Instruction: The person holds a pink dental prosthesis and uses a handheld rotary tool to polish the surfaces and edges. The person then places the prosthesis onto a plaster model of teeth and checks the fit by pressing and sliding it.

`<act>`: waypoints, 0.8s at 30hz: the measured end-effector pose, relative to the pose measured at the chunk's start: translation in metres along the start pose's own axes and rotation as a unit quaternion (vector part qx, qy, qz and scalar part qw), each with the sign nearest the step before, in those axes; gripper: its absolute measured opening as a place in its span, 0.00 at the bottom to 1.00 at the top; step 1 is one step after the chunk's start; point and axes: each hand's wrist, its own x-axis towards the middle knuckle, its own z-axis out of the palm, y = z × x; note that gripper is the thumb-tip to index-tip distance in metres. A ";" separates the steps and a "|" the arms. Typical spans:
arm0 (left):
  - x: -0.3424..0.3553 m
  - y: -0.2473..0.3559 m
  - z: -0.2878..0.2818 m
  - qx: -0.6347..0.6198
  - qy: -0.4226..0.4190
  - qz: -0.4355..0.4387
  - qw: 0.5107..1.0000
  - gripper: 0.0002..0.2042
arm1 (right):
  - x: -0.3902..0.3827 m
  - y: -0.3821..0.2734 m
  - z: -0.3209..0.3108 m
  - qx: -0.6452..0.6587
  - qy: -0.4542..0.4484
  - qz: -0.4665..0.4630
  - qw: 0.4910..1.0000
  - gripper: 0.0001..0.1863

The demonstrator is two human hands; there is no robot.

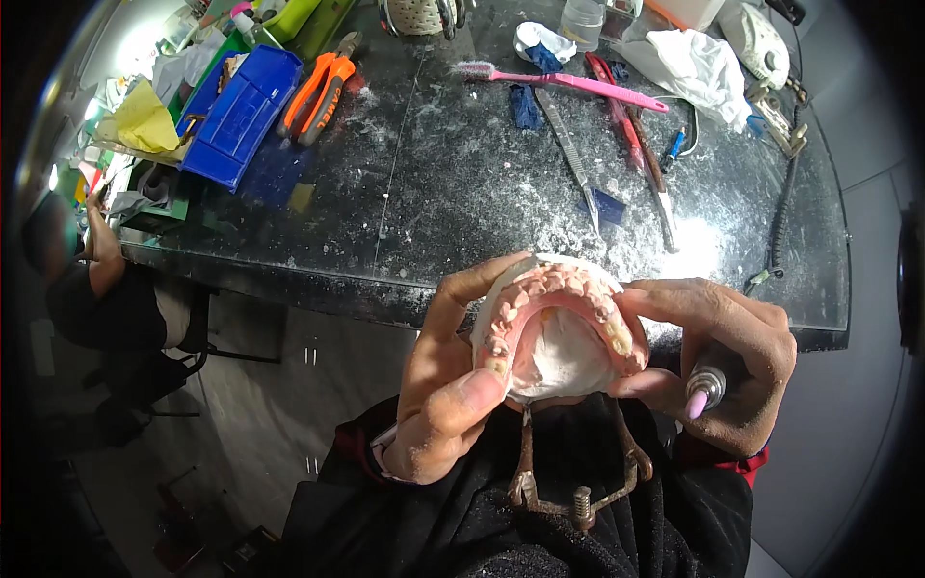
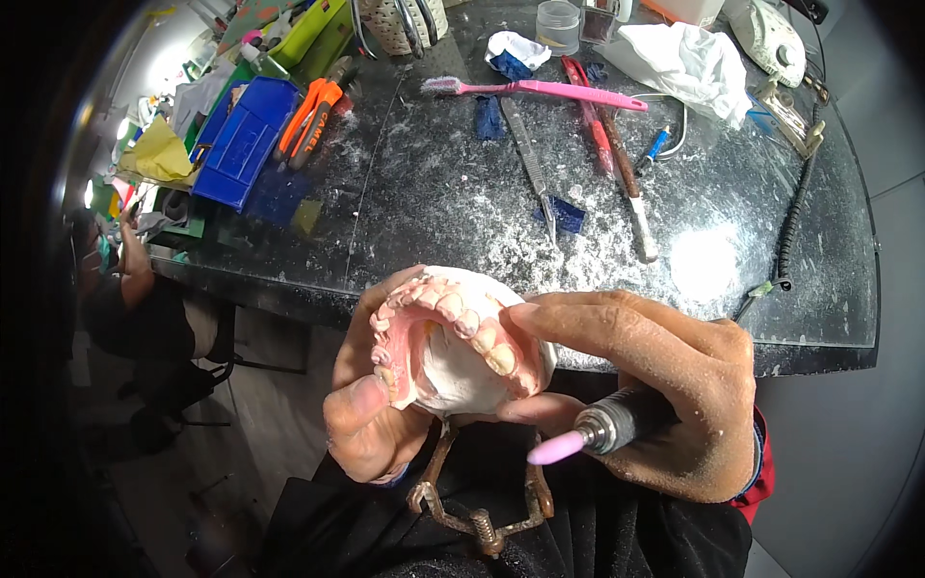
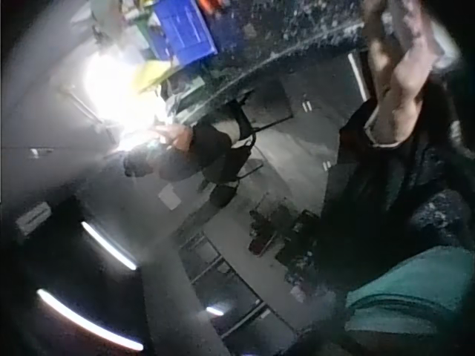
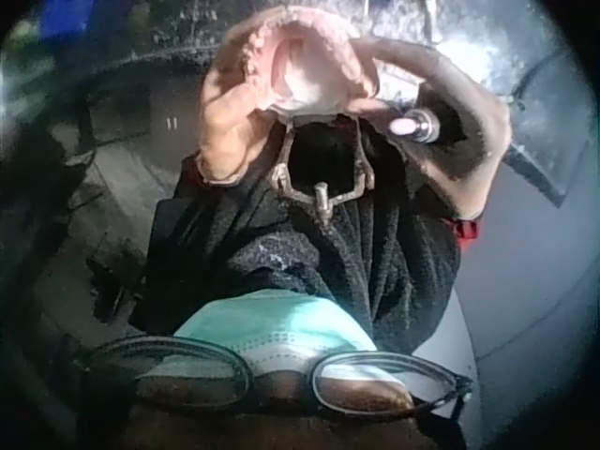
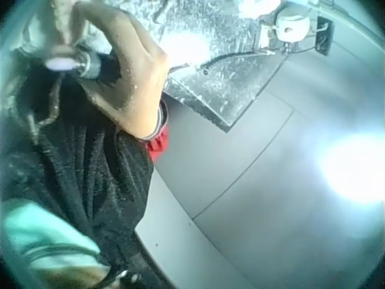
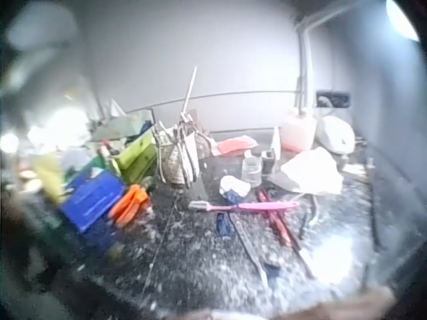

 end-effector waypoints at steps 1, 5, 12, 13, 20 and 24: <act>0.000 0.000 0.000 0.006 -0.002 0.004 1.000 0.34 | 0.000 0.000 0.000 0.000 0.002 -0.002 1.000 0.26; -0.002 -0.003 0.000 0.004 -0.009 0.005 1.000 0.33 | -0.003 0.003 0.000 -0.002 0.007 -0.014 1.000 0.27; -0.003 -0.007 0.000 0.006 0.004 0.030 1.000 0.33 | -0.006 0.006 0.000 -0.006 0.015 -0.025 1.000 0.27; -0.003 -0.007 0.000 0.008 0.000 0.035 0.999 0.33 | -0.005 0.005 0.000 -0.007 0.015 -0.027 0.999 0.27; -0.003 -0.008 -0.001 0.024 0.001 0.038 0.999 0.33 | -0.004 0.002 0.001 -0.003 0.025 -0.013 1.000 0.27; 0.000 -0.009 0.000 0.006 -0.019 0.023 1.000 0.36 | -0.007 0.001 -0.005 0.009 0.021 0.007 1.000 0.27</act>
